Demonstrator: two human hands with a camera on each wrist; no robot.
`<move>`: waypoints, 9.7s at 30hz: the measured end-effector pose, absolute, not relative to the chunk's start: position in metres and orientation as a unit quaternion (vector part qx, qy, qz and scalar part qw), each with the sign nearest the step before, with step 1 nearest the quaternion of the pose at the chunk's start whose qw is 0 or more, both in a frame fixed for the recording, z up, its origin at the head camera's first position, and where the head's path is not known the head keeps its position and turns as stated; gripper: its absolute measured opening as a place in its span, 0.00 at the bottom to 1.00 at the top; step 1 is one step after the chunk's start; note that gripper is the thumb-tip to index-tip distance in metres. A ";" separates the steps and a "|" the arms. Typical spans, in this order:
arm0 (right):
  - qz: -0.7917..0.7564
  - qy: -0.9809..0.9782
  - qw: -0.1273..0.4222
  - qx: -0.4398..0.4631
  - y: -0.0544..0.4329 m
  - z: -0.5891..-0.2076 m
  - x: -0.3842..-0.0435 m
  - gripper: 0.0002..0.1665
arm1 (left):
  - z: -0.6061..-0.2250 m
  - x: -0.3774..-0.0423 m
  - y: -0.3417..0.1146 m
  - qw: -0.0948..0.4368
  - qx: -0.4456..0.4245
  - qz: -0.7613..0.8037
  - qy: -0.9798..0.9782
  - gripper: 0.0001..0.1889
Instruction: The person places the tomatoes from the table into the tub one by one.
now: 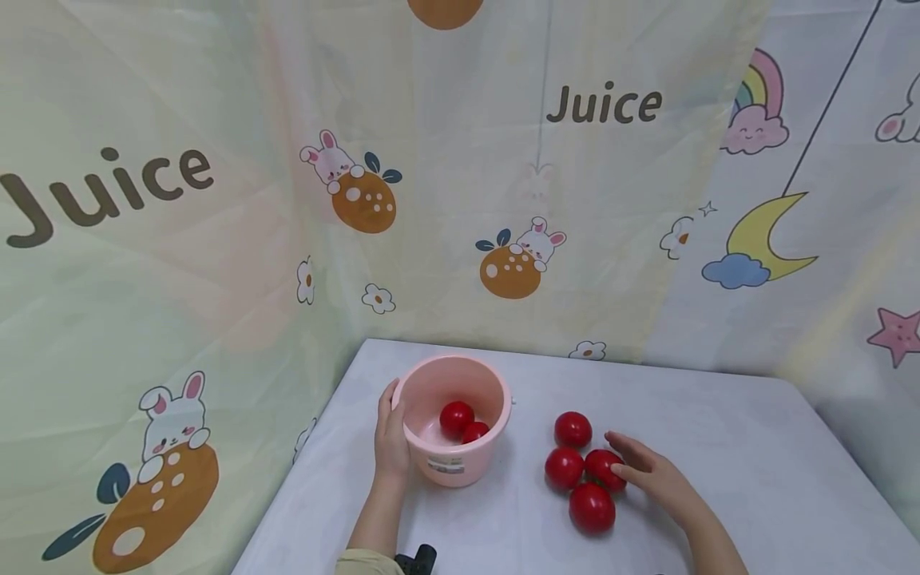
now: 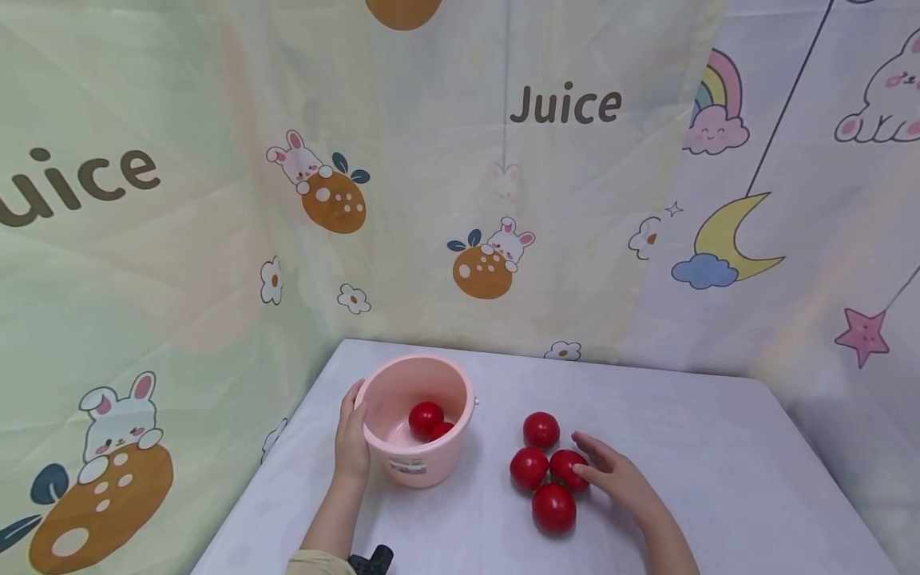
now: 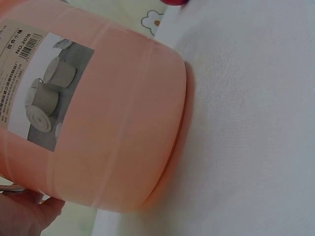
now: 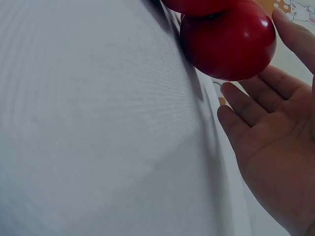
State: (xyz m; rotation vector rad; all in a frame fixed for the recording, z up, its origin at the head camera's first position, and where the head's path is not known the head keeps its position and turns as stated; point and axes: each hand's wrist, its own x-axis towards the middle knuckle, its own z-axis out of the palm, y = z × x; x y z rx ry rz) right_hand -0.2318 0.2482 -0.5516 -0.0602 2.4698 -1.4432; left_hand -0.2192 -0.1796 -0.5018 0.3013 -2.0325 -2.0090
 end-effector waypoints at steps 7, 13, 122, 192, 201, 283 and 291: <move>-0.503 0.852 0.142 -0.027 0.248 -0.555 -0.228 0.51 | -0.505 -0.220 -0.180 0.136 0.105 -0.687 -0.706 0.23; -0.497 0.855 0.146 -0.038 0.249 -0.560 -0.226 0.49 | -0.508 -0.221 -0.180 0.140 0.108 -0.685 -0.707 0.23; -0.434 0.798 0.224 -0.352 0.102 -0.371 -0.333 0.34 | -0.510 -0.222 -0.178 0.147 0.116 -0.682 -0.706 0.24; -0.230 0.856 0.333 -0.321 -0.029 -0.398 -0.355 0.24 | -0.508 -0.221 -0.171 0.153 0.128 -0.674 -0.711 0.24; -0.245 0.851 0.290 -0.363 -0.012 -0.388 -0.353 0.25 | -0.508 -0.219 -0.173 0.156 0.123 -0.671 -0.714 0.24; -0.524 0.811 0.255 -0.049 0.236 -0.560 -0.187 0.54 | -0.509 -0.220 -0.173 0.154 0.105 -0.683 -0.706 0.24; -0.483 0.842 0.237 -0.041 0.237 -0.565 -0.186 0.54 | -0.507 -0.217 -0.171 0.158 0.105 -0.681 -0.707 0.24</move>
